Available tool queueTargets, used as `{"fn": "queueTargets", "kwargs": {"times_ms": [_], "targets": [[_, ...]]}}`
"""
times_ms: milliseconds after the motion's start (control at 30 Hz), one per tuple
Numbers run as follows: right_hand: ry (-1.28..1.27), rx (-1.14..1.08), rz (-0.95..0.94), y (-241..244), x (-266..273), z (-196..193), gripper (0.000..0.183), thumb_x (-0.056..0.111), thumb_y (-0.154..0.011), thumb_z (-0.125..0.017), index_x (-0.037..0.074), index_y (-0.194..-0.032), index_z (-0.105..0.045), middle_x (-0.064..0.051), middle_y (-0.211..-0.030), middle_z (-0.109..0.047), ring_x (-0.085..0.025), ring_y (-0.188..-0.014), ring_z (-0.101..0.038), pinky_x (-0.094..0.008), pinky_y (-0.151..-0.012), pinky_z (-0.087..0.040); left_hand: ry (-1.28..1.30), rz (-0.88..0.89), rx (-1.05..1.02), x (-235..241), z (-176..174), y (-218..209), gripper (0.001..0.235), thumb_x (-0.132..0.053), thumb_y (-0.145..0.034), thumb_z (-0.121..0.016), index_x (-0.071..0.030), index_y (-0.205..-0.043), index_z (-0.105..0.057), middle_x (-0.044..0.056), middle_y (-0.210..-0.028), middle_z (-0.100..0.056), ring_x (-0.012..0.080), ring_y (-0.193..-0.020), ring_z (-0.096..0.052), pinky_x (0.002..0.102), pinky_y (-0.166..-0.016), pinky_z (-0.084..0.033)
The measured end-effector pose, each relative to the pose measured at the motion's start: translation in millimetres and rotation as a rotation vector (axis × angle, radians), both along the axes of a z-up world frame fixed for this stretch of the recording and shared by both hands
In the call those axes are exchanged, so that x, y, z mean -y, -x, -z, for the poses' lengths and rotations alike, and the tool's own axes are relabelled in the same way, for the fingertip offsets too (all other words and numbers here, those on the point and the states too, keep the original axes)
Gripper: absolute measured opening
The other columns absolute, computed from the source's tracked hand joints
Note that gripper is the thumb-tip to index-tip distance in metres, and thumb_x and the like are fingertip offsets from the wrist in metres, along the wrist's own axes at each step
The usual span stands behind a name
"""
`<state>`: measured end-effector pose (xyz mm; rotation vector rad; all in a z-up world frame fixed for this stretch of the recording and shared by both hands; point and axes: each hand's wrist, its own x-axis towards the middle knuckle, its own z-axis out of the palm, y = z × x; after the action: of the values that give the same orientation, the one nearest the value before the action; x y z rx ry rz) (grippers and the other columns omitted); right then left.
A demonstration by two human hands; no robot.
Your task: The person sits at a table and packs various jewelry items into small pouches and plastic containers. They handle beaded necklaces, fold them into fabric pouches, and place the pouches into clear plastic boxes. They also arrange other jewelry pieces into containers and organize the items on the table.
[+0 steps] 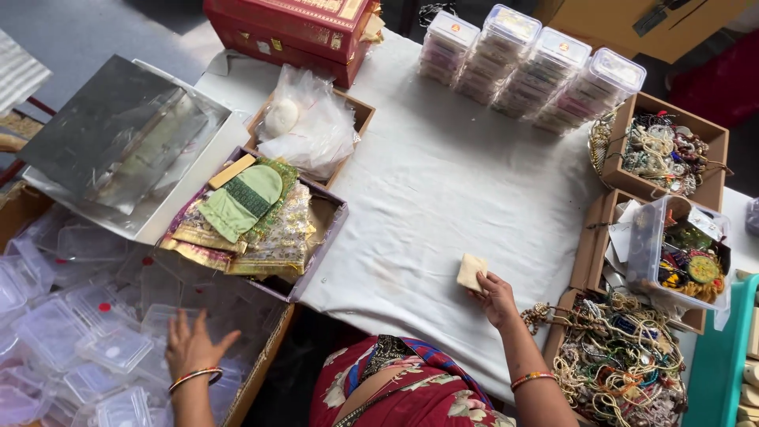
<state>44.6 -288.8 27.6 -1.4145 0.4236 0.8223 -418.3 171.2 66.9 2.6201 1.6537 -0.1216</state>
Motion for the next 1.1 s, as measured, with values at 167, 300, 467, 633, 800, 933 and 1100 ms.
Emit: {"fn": "queueTargets", "kwargs": {"times_ms": [167, 300, 467, 633, 800, 933, 1100], "targets": [[-0.019, 0.032, -0.050, -3.5, -35.2, -9.9, 0.041, 0.020, -0.098, -0.065, -0.002, -0.132, -0.061, -0.013, -0.112, -0.073, -0.020, -0.098, -0.072, -0.036, -0.087, -0.063, 0.506, -0.060, -0.286, 28.1, 72.9, 1.3, 0.113, -0.067, -0.071, -0.083, -0.040, -0.162, -0.022, 0.013, -0.172, -0.001, 0.0368, -0.157, -0.010, 0.054, -0.123, -0.025], [-0.048, 0.052, -0.061, -4.1, -29.4, -10.9, 0.040, 0.020, -0.098, -0.065, -0.001, -0.132, -0.062, -0.012, -0.113, -0.073, -0.020, -0.099, -0.073, -0.036, -0.088, -0.063, 0.425, -0.103, -0.318, 20.8, 99.4, 1.1, 0.116, -0.049, -0.074, -0.086, -0.039, -0.170, -0.021, 0.014, -0.169, -0.023, 0.0396, -0.153, -0.028, 0.053, -0.122, -0.033], [-0.048, 0.045, -0.068, 1.5, -26.7, -8.8, 0.040, 0.021, -0.098, -0.064, 0.001, -0.132, -0.062, -0.011, -0.113, -0.074, -0.020, -0.099, -0.073, -0.037, -0.087, -0.063, 0.236, -0.010, -0.383, 6.3, 89.7, -5.1, 0.123, -0.045, -0.063, -0.096, -0.035, -0.158, -0.018, 0.005, -0.166, -0.019, 0.0293, -0.152, -0.020, 0.050, -0.113, -0.030], [-0.031, 0.063, -0.056, -0.6, -29.2, -2.8, 0.040, 0.020, -0.097, -0.065, 0.001, -0.132, -0.063, -0.011, -0.113, -0.074, -0.020, -0.099, -0.072, -0.037, -0.086, -0.063, 0.290, -0.012, -0.396, 1.9, 62.5, -18.1, 0.097, -0.049, -0.074, -0.089, -0.031, -0.156, -0.039, 0.002, -0.153, -0.046, 0.0252, -0.148, -0.037, 0.047, -0.115, -0.037], [-0.022, 0.063, -0.055, 1.3, -27.8, 0.1, 0.039, 0.021, -0.098, -0.066, 0.001, -0.131, -0.063, -0.011, -0.113, -0.074, -0.020, -0.099, -0.072, -0.037, -0.085, -0.063, 0.225, 0.092, -0.315, -1.3, 53.8, -13.6, 0.061, -0.041, -0.080, -0.083, -0.032, -0.137, -0.063, 0.002, -0.144, -0.059, 0.0247, -0.142, -0.052, 0.043, -0.115, -0.042], [-0.014, 0.056, -0.036, 0.8, -29.1, -2.8, 0.039, 0.021, -0.097, -0.065, 0.002, -0.131, -0.063, -0.010, -0.113, -0.074, -0.019, -0.099, -0.073, -0.037, -0.086, -0.064, 0.403, -0.047, -0.125, -26.5, 5.8, -15.1, 0.039, -0.036, -0.091, -0.071, -0.026, -0.128, -0.068, 0.008, -0.125, -0.074, 0.0326, -0.117, -0.069, 0.046, -0.100, -0.052], [-0.005, 0.057, -0.061, 2.6, -32.4, -12.3, 0.038, 0.021, -0.098, -0.065, 0.002, -0.130, -0.063, -0.011, -0.113, -0.074, -0.020, -0.099, -0.072, -0.037, -0.087, -0.063, 0.358, -0.130, 0.101, -54.3, -13.7, -15.3, 0.037, -0.031, -0.095, -0.063, -0.024, -0.131, -0.069, 0.007, -0.119, -0.079, 0.0343, -0.112, -0.074, 0.048, -0.092, -0.058]]}}
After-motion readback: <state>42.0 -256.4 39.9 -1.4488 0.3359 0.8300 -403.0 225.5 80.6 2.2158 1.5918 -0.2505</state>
